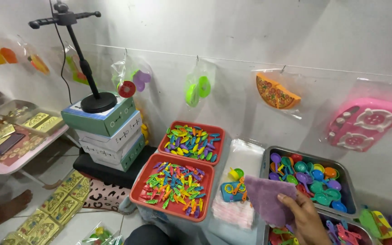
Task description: The person wipes various small plastic toys, including a blue camera, a yellow cup, and orange utensils, using a purple cloth. They then place the cleaned items into a clear plastic bag.
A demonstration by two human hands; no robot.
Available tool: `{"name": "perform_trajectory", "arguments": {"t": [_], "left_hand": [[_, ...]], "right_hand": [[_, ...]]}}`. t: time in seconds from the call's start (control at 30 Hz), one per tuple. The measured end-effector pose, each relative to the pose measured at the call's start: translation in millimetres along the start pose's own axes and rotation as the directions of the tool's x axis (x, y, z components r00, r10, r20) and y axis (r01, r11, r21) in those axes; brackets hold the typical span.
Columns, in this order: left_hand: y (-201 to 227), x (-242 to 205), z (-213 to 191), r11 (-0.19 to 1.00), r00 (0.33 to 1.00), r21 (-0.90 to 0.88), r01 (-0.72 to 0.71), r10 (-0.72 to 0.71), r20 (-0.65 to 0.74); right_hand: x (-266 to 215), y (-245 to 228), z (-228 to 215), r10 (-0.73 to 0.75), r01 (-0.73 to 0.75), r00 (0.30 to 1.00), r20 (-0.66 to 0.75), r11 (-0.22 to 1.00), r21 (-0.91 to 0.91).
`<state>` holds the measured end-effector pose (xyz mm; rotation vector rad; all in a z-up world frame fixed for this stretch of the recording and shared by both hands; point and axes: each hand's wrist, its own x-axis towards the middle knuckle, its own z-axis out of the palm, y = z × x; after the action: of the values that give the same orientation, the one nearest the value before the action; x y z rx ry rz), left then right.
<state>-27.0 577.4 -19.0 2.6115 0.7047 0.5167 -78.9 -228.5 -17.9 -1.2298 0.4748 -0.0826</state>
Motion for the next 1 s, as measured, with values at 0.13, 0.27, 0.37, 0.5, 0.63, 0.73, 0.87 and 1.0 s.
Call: {"name": "perform_trajectory", "arguments": {"t": [0.13, 0.27, 0.37, 0.5, 0.63, 0.73, 0.87, 1.0], "left_hand": [[19, -1, -25, 0.963, 0.991, 0.235, -0.129, 0.12, 0.052], [57, -25, -45, 0.995, 0.992, 0.068, -0.071, 0.063, 0.112], [51, -21, -40, 0.988, 0.989, 0.067, -0.137, 0.134, 0.059], [97, -35, -70, 0.866, 0.968, 0.459, -0.199, 0.1, 0.231], [79, -12, -66, 0.825, 0.96, 0.52, -0.22, 0.089, 0.265], [30, 17, -32, 0.586, 0.904, 0.702, -0.405, 0.142, 0.404], [4, 26, -3, 0.789, 0.95, 0.541, -0.292, 0.175, 0.258], [40, -9, -29, 0.953, 0.962, 0.196, -0.233, 0.196, 0.192]], "right_hand": [[19, 13, -14, -0.042, 0.042, 0.999, 0.007, 0.999, 0.02], [40, 34, -31, -0.089, 0.087, 0.995, 0.046, 0.995, 0.057], [38, 27, -25, -0.072, 0.071, 0.997, 0.027, 0.997, 0.029], [45, 34, -34, -0.083, 0.08, 0.995, 0.055, 0.995, 0.052], [44, 34, -34, -0.127, 0.125, 0.988, 0.087, 0.992, 0.031], [10, 12, -16, -0.072, 0.073, 0.997, 0.04, 0.997, -0.022], [14, 14, -19, -0.149, 0.147, 0.983, 0.104, 0.989, 0.028], [17, 14, -21, -0.169, 0.168, 0.982, 0.083, 0.986, 0.014]]}}
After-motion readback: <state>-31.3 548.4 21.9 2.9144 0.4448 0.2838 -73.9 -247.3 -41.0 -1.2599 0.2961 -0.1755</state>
